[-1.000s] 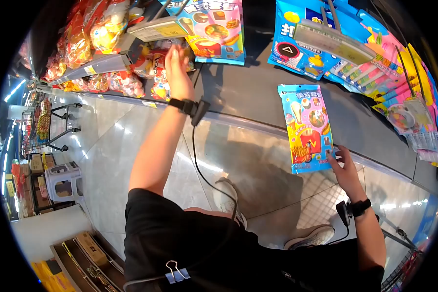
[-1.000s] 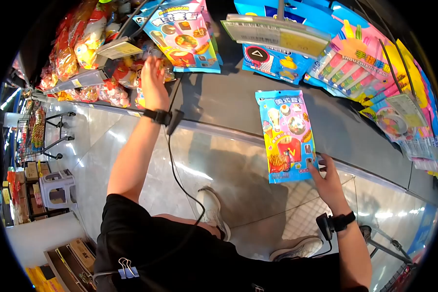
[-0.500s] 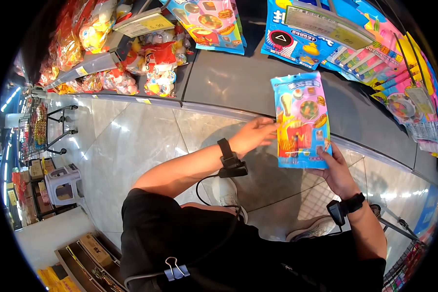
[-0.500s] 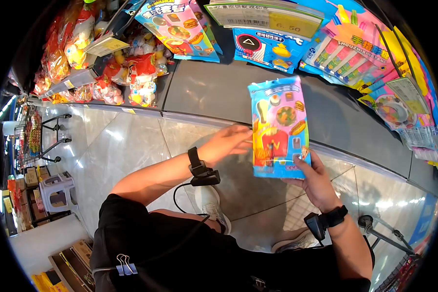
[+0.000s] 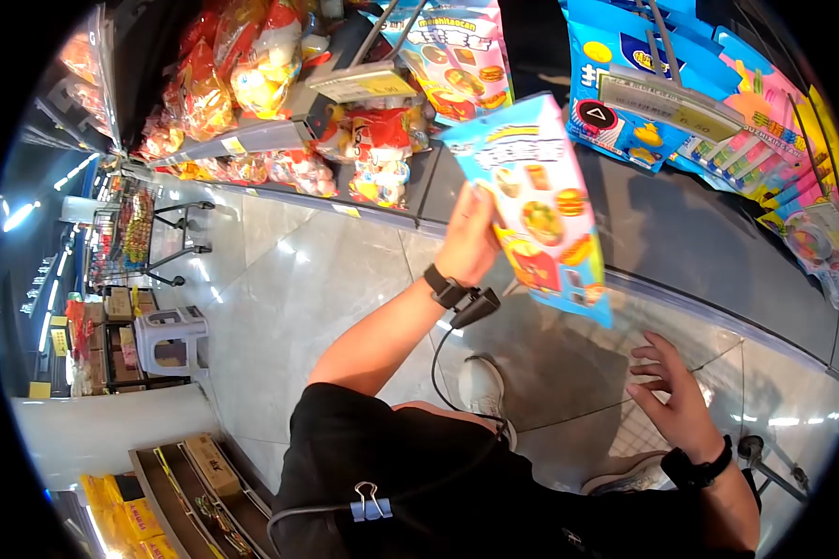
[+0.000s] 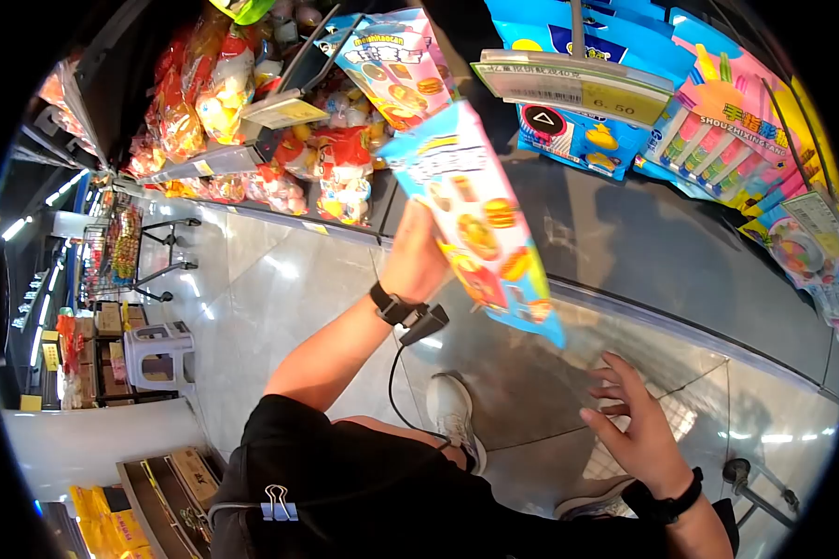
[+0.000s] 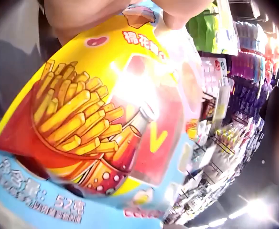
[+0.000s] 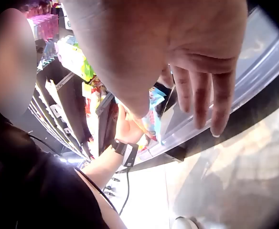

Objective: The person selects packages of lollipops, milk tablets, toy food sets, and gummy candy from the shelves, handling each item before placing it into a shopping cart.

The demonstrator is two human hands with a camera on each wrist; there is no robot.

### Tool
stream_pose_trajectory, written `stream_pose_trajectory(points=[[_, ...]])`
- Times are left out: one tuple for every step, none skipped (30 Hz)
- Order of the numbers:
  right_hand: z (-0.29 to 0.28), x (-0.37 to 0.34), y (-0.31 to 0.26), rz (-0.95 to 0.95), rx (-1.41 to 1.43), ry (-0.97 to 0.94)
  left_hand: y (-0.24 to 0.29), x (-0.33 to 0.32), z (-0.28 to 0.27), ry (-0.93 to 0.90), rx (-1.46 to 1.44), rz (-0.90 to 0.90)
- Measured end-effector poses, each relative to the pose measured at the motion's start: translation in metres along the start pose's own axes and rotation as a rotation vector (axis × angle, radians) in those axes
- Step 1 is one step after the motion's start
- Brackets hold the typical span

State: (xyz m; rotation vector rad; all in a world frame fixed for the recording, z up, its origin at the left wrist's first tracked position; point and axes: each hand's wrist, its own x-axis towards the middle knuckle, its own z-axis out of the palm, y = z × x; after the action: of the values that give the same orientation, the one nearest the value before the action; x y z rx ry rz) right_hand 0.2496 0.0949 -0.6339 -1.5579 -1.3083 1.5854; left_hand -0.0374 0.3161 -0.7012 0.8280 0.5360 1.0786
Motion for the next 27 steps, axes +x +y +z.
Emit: stream_pose_trajectory(points=[[-0.002, -0.003, -0.002, 0.007, -0.025, 0.002, 0.008, 0.005, -0.009, 0.03, 0.02, 0.046], [-0.004, -0.004, -0.001, 0.019, -0.011, 0.006, 0.015, 0.007, -0.022, 0.055, 0.105, 0.104], [-0.006, -0.006, -0.002, 0.023, -0.02, 0.0, 0.024, 0.008, -0.027, 0.08, 0.188, 0.162], [-0.009, -0.007, -0.002, 0.028, -0.028, -0.006, 0.031, 0.008, -0.03, 0.101, 0.244, 0.173], [-0.01, -0.007, -0.001, 0.037, -0.036, -0.012, 0.037, 0.008, -0.033, 0.121, 0.298, 0.183], [-0.008, -0.004, 0.001, 0.019, -0.05, -0.008, 0.04, 0.01, -0.034, 0.141, 0.365, 0.186], [-0.007, 0.002, 0.003, 0.003, -0.068, -0.007, 0.043, 0.01, -0.034, 0.139, 0.377, 0.175], [-0.006, 0.008, 0.004, -0.01, -0.088, -0.006, 0.045, 0.009, -0.033, 0.139, 0.385, 0.164], [-0.003, 0.018, 0.001, -0.09, -0.139, -0.007, 0.046, 0.009, -0.03, 0.137, 0.394, 0.156], [0.005, 0.033, -0.006, -0.174, -0.186, -0.007, 0.047, 0.01, -0.024, 0.121, 0.392, 0.159], [0.015, 0.049, -0.015, -0.262, -0.231, -0.009, 0.048, 0.011, -0.018, 0.12, 0.376, 0.161], [0.027, 0.067, -0.023, -0.384, -0.27, 0.046, 0.05, 0.009, -0.012, 0.125, 0.365, 0.165], [0.041, 0.086, -0.031, -0.506, -0.306, 0.101, 0.051, 0.008, -0.008, 0.132, 0.354, 0.169], [0.055, 0.105, -0.038, -0.525, -0.228, 0.104, 0.051, 0.008, -0.004, 0.156, 0.339, 0.183], [0.069, 0.123, -0.043, -0.542, -0.148, 0.111, 0.052, 0.008, -0.008, 0.165, 0.361, 0.203], [0.08, 0.136, -0.051, -0.554, -0.067, 0.118, 0.053, 0.009, -0.015, 0.175, 0.381, 0.22], [0.086, 0.144, -0.06, -0.525, -0.045, 0.113, 0.054, 0.01, -0.021, 0.184, 0.4, 0.238], [0.091, 0.15, -0.068, -0.496, -0.025, 0.106, 0.057, 0.012, -0.017, 0.272, 0.327, 0.301], [0.096, 0.154, -0.075, -0.466, -0.008, 0.098, 0.062, 0.014, -0.018, 0.286, 0.297, 0.314], [0.102, 0.157, -0.077, -0.552, -0.003, 0.179, 0.068, 0.015, -0.021, 0.276, 0.306, 0.326], [0.103, 0.161, -0.078, -0.578, 0.003, 0.2, 0.073, 0.016, -0.021, 0.266, 0.311, 0.34], [0.102, 0.165, -0.078, -0.605, 0.007, 0.222, 0.077, 0.016, -0.014, 0.28, 0.317, 0.359], [0.102, 0.168, -0.079, -0.633, 0.01, 0.244, 0.08, 0.018, -0.015, 0.271, 0.379, 0.383], [0.1, 0.171, -0.081, -0.627, 0.015, 0.242, 0.083, 0.02, -0.017, 0.262, 0.442, 0.408], [0.097, 0.172, -0.084, -0.621, 0.02, 0.239, 0.085, 0.022, -0.019, 0.254, 0.504, 0.432], [0.096, 0.174, -0.087, -0.616, 0.024, 0.235, 0.088, 0.023, -0.021, 0.253, 0.522, 0.443], [0.097, 0.177, -0.088, -0.629, 0.025, 0.243, 0.089, 0.025, -0.018, 0.275, 0.489, 0.443]])
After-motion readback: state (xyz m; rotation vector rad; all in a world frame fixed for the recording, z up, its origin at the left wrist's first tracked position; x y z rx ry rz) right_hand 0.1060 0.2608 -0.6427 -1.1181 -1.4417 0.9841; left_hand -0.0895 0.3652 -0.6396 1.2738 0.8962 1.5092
